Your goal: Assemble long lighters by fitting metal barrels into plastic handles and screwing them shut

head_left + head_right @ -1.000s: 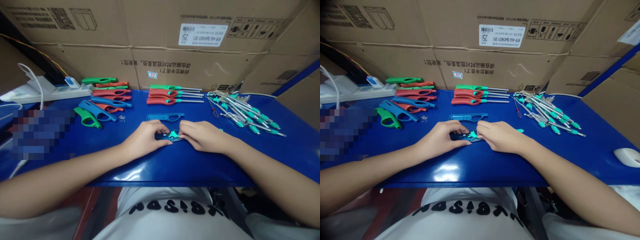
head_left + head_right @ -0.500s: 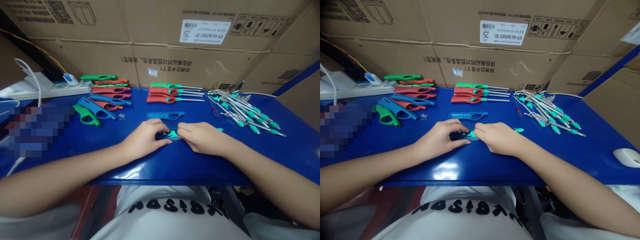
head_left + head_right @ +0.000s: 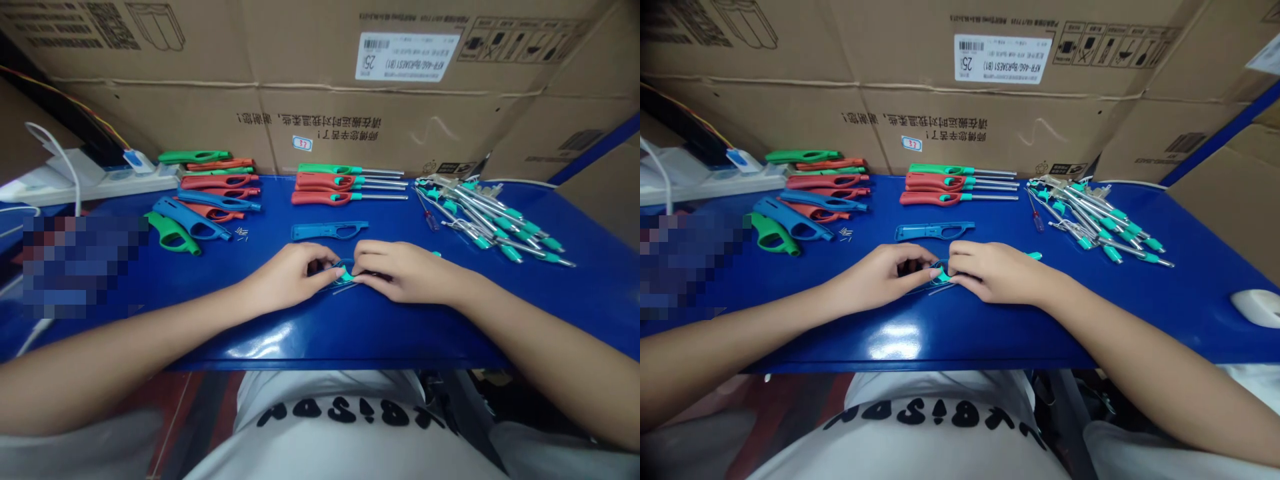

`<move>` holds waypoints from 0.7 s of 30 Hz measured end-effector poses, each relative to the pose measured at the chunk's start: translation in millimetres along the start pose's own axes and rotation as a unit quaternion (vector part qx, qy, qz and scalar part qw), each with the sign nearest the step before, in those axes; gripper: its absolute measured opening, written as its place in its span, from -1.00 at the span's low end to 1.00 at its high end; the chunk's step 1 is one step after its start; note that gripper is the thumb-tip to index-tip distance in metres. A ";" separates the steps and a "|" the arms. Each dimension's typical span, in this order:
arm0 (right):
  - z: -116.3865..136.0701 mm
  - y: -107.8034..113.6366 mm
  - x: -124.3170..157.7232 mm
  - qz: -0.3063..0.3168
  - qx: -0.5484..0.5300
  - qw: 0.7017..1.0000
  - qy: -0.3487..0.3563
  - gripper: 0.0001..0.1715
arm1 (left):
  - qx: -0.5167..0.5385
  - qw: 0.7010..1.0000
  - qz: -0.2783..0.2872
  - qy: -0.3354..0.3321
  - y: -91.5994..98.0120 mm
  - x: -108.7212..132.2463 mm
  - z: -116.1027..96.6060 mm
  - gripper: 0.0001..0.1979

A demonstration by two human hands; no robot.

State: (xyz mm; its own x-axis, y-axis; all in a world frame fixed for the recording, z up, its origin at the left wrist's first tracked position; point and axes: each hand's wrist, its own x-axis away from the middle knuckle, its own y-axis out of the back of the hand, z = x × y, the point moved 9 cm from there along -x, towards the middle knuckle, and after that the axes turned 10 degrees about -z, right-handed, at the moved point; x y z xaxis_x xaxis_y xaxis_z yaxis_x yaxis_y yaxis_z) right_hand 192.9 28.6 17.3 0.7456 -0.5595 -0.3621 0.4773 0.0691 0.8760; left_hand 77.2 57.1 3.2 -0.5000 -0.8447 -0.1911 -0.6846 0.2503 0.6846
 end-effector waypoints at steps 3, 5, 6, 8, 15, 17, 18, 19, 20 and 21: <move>-8.9 4.5 -2.2 -0.027 -0.099 0.993 -0.051 -0.88 | 0.016 1.000 -0.010 -0.011 -0.1 1.7 -2.7 -0.81; -14.1 5.7 -3.1 -0.032 -0.128 0.987 -0.089 -0.74 | 0.032 0.999 -0.021 -0.013 1.1 2.6 -4.1 -0.82; -15.4 6.1 -3.1 -0.029 -0.135 0.985 -0.102 -0.68 | 0.037 0.999 -0.026 -0.016 1.9 2.9 -5.1 -0.83; -15.4 8.1 -2.1 -0.019 -0.132 0.985 -0.111 -0.58 | 0.039 0.998 -0.034 -0.025 3.5 3.1 -7.3 -0.85; -24.8 27.7 6.3 0.008 -0.040 0.995 -0.089 -0.68 | 0.017 0.996 -0.055 -0.063 7.2 4.3 -13.6 -0.85; -27.4 24.9 7.3 0.034 -0.056 0.995 -0.078 -0.78 | 0.015 0.996 -0.060 -0.072 6.9 4.9 -13.8 -0.84; -28.6 22.8 7.5 0.044 -0.065 0.994 -0.077 -0.80 | 0.015 0.995 -0.063 -0.076 6.9 4.9 -13.6 -0.83; -30.1 20.8 7.4 0.051 -0.069 0.993 -0.080 -0.82 | 0.015 0.995 -0.065 -0.078 7.0 4.7 -13.2 -0.82; -31.8 19.0 7.2 0.054 -0.069 0.992 -0.086 -0.83 | 0.014 0.994 -0.067 -0.079 7.3 4.2 -12.4 -0.81; -33.2 17.8 7.0 0.055 -0.065 0.992 -0.093 -0.84 | 0.014 0.995 -0.068 -0.077 7.7 3.4 -11.4 -0.81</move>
State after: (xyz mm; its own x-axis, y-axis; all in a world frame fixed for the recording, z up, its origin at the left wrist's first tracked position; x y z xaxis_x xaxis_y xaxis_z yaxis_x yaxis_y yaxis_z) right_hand 222.1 53.3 19.8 0.7036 -0.6844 -0.1913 0.4627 0.2369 0.8543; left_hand 76.2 50.7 15.8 -0.4763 -0.7891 -0.3880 -0.7647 0.1538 0.6257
